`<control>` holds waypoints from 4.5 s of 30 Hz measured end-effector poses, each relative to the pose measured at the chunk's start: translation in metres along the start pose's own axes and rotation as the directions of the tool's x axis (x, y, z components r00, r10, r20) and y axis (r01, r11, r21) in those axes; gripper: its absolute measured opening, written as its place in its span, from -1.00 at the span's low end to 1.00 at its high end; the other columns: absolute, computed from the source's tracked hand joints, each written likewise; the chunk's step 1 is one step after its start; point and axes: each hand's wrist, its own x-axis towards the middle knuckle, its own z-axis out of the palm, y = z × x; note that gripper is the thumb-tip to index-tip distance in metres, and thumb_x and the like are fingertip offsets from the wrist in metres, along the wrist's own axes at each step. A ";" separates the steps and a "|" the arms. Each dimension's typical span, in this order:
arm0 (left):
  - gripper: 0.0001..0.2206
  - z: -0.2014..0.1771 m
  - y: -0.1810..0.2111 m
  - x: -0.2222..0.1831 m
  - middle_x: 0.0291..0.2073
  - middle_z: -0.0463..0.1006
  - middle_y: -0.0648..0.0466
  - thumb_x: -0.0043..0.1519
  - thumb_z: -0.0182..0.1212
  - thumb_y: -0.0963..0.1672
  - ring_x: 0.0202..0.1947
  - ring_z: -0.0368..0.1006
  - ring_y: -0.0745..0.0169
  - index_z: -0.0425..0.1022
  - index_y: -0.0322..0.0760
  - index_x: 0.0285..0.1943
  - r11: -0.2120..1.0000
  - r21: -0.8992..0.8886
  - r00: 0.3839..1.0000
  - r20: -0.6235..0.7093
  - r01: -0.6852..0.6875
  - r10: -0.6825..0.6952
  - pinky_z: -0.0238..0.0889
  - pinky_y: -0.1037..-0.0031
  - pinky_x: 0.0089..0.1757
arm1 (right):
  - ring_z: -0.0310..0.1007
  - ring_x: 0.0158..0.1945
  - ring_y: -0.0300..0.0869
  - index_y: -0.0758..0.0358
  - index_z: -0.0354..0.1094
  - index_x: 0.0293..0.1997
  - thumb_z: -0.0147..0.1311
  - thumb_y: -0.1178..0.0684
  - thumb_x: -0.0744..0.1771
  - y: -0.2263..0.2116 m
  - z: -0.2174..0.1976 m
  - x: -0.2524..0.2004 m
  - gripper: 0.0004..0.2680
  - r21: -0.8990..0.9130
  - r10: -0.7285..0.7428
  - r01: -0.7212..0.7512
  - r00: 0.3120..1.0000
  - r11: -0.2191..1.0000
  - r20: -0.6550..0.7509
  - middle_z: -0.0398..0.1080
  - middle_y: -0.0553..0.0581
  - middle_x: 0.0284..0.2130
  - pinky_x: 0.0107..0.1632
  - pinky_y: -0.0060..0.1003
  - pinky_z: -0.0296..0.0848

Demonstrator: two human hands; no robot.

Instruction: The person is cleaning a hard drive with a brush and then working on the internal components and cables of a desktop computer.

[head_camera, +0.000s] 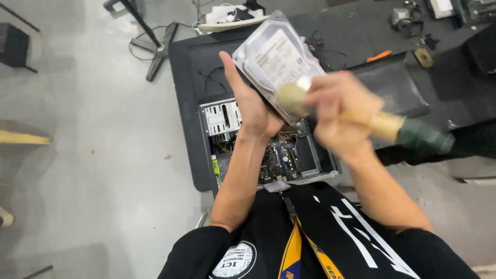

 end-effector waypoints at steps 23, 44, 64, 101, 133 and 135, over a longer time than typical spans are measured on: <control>-0.46 -0.029 -0.011 0.012 0.03 0.56 -0.28 0.33 0.08 0.09 0.00 0.49 -0.30 0.40 -0.47 0.24 0.980 -0.196 0.996 0.090 0.010 0.008 0.32 -0.09 0.00 | 0.24 -0.48 -0.05 0.35 0.13 -0.36 -0.18 0.10 0.48 0.059 -0.016 -0.004 -0.76 0.232 0.214 -0.138 0.914 0.963 -0.344 0.19 0.21 -0.48 -0.41 -0.12 0.22; -0.44 -0.056 -0.030 0.016 0.11 0.48 -0.19 0.12 0.09 -0.09 0.02 0.47 -0.25 0.26 -0.32 0.35 0.968 -0.253 0.978 -0.200 0.011 -0.063 0.44 0.07 -0.10 | 0.38 -0.40 -0.06 0.22 0.49 -0.24 -0.28 0.11 0.47 0.057 0.020 -0.058 -0.72 -0.502 -0.087 -0.063 0.959 0.863 -0.270 0.52 0.01 -0.33 -0.31 -0.16 0.28; -0.38 -0.057 -0.007 0.005 0.16 0.50 -0.20 0.10 0.06 -0.05 0.00 0.51 -0.23 0.26 -0.31 0.41 0.969 -0.240 0.964 -0.243 0.048 -0.108 0.47 0.27 -0.43 | 0.47 -0.42 0.04 0.24 0.57 -0.41 -0.23 0.02 0.44 0.097 0.028 -0.045 -0.64 -0.275 -0.146 0.062 0.944 0.959 -0.296 0.54 0.11 -0.45 -0.31 -0.03 0.26; -0.26 -0.040 0.013 0.027 0.39 0.26 -0.35 0.15 -0.03 -0.10 0.42 0.16 -0.47 -0.03 -0.45 0.60 0.928 -0.372 0.990 0.126 -0.007 0.057 0.07 -0.16 0.40 | 0.43 -0.46 0.08 0.53 0.37 -0.52 -0.13 0.19 0.41 0.068 0.043 0.019 -0.71 0.145 0.006 0.046 0.941 0.988 -0.339 0.46 0.36 -0.51 -0.32 -0.05 0.36; -0.28 -0.045 -0.006 -0.010 0.19 0.47 -0.15 0.41 -0.39 0.26 0.20 0.41 0.03 0.33 -0.32 0.35 0.809 0.587 0.961 0.243 -0.035 -0.135 0.18 0.12 0.28 | 0.10 -0.34 0.02 0.26 0.28 -0.26 -0.16 0.02 0.51 0.046 0.040 -0.012 -0.77 -0.580 -0.019 -0.113 0.976 0.807 -0.217 0.17 0.19 -0.42 -0.05 -0.04 0.13; -0.14 -0.060 -0.007 -0.011 -0.09 0.62 0.00 0.25 -0.49 0.36 -0.04 0.52 0.14 0.58 -0.28 0.00 0.809 0.580 0.944 0.202 0.098 -0.260 0.36 0.33 0.09 | 0.53 -0.09 0.27 0.42 0.17 0.27 0.17 -0.08 0.46 0.094 0.050 -0.051 -0.63 -0.976 -0.470 0.200 0.872 0.085 0.137 0.48 0.43 -0.13 -0.07 0.21 0.51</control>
